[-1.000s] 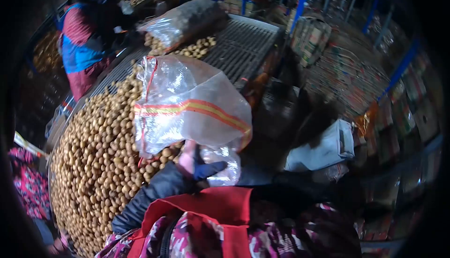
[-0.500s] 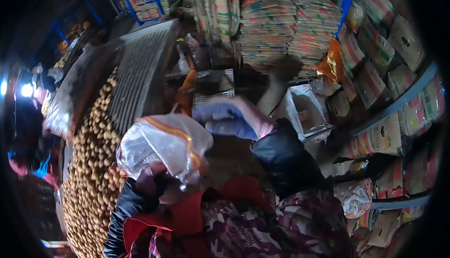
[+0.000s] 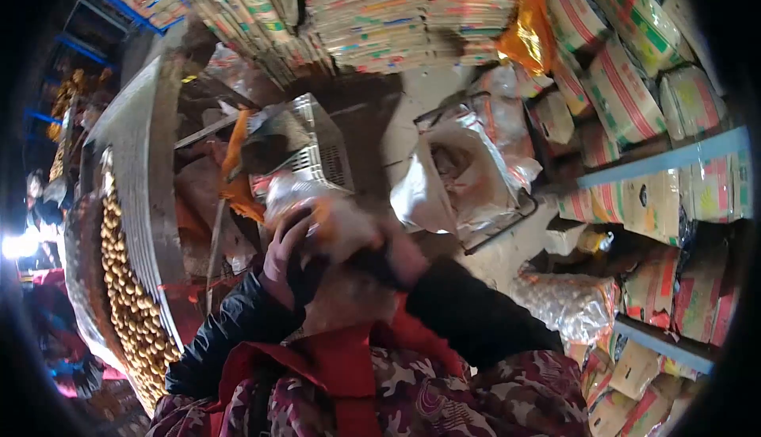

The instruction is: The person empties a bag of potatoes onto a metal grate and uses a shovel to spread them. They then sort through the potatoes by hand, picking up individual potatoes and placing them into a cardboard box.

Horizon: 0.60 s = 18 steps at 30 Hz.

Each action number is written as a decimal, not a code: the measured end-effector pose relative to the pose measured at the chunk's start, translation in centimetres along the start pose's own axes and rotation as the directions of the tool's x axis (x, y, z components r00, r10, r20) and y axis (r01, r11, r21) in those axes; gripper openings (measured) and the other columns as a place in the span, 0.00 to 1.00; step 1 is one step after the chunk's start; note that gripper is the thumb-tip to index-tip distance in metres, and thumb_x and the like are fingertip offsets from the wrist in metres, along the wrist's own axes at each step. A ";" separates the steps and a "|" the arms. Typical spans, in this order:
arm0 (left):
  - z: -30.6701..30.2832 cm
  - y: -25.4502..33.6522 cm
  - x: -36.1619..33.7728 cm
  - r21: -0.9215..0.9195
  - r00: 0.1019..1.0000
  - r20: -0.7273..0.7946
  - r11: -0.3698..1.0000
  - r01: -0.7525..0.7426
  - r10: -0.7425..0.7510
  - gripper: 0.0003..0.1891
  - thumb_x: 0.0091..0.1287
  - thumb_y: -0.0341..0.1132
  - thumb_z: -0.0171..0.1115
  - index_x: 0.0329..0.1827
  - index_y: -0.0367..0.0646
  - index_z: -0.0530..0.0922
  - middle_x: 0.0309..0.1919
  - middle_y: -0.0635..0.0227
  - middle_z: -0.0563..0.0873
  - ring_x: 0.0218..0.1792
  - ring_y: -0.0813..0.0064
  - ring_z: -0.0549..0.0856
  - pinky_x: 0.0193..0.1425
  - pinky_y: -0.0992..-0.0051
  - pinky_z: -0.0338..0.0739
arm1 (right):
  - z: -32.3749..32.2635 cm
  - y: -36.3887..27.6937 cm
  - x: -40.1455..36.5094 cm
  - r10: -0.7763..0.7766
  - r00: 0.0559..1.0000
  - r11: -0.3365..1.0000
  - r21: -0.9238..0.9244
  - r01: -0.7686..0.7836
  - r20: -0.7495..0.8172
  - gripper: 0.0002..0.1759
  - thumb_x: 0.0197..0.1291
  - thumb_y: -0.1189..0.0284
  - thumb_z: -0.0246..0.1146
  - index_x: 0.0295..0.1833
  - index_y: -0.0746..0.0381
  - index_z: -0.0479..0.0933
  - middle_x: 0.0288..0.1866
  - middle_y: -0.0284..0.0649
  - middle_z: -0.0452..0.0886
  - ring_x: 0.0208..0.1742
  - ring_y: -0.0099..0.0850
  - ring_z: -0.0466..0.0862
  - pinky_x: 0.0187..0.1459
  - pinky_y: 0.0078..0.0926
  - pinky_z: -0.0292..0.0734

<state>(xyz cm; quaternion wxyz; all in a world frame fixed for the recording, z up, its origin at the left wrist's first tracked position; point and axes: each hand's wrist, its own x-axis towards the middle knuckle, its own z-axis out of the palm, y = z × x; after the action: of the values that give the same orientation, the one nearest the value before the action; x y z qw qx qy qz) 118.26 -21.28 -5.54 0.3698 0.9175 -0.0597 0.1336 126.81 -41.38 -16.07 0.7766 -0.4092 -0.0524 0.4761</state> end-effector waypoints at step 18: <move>-0.8 -12.9 -18.3 0.293 0.589 0.141 0.602 0.743 -0.796 0.26 0.70 0.41 0.66 0.69 0.43 0.76 0.61 0.48 0.81 0.61 0.48 0.83 0.65 0.59 0.79 | -32.8 2.8 16.7 -0.227 0.741 -0.084 -0.745 -0.661 -0.632 0.29 0.62 0.72 0.68 0.69 0.63 0.73 0.58 0.48 0.82 0.57 0.45 0.83 0.59 0.42 0.78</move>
<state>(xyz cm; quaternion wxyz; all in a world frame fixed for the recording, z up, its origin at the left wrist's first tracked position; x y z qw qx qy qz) 103.24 -11.23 -18.78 0.2843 0.8934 0.3112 -0.1552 149.35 -46.95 -44.81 0.1051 -0.9578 -0.0557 0.2618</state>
